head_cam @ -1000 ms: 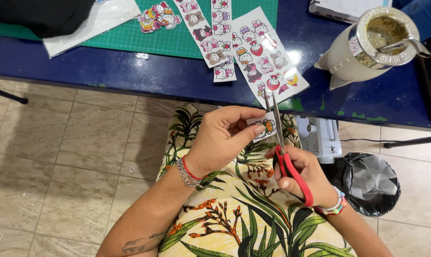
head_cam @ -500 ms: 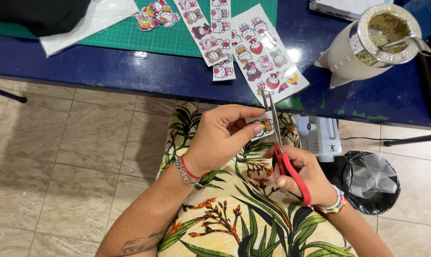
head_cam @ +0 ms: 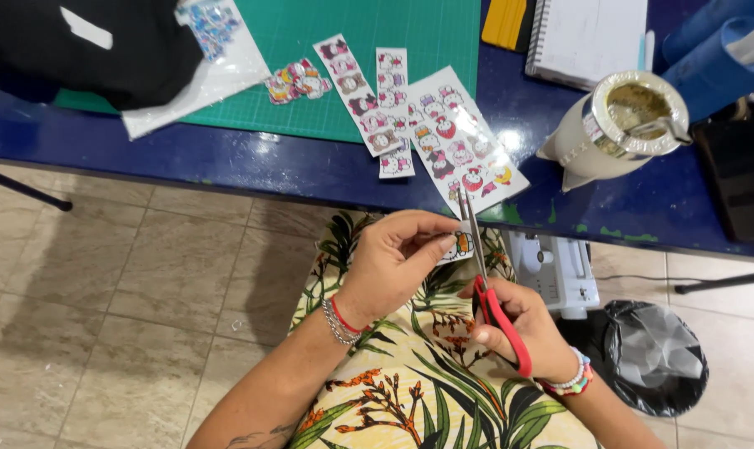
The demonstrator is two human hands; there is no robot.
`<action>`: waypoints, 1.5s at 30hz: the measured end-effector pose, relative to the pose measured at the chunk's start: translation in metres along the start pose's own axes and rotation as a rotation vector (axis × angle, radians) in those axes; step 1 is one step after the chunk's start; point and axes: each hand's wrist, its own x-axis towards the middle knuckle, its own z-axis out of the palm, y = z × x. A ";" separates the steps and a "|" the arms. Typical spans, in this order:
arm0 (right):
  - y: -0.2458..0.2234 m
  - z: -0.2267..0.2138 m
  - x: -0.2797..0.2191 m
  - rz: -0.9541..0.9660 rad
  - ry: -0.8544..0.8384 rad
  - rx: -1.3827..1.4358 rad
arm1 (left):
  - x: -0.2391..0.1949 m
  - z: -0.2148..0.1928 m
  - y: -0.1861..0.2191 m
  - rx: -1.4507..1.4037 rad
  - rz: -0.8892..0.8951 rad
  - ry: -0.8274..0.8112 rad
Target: The person uses red-handled scissors to cut out individual cartoon stickers from a printed sheet. They carefully trim around the edges of the characters, holding the paper with one hand and maneuvering the scissors with the other.
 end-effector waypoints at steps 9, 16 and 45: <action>0.009 0.004 -0.004 -0.032 0.089 -0.087 | -0.010 0.010 -0.012 -0.095 -0.090 0.067; 0.013 0.006 -0.001 0.005 0.129 0.062 | -0.008 0.011 -0.004 -0.069 -0.069 0.113; -0.023 0.009 0.002 0.107 -0.124 0.097 | -0.005 0.009 0.003 -0.117 -0.092 0.036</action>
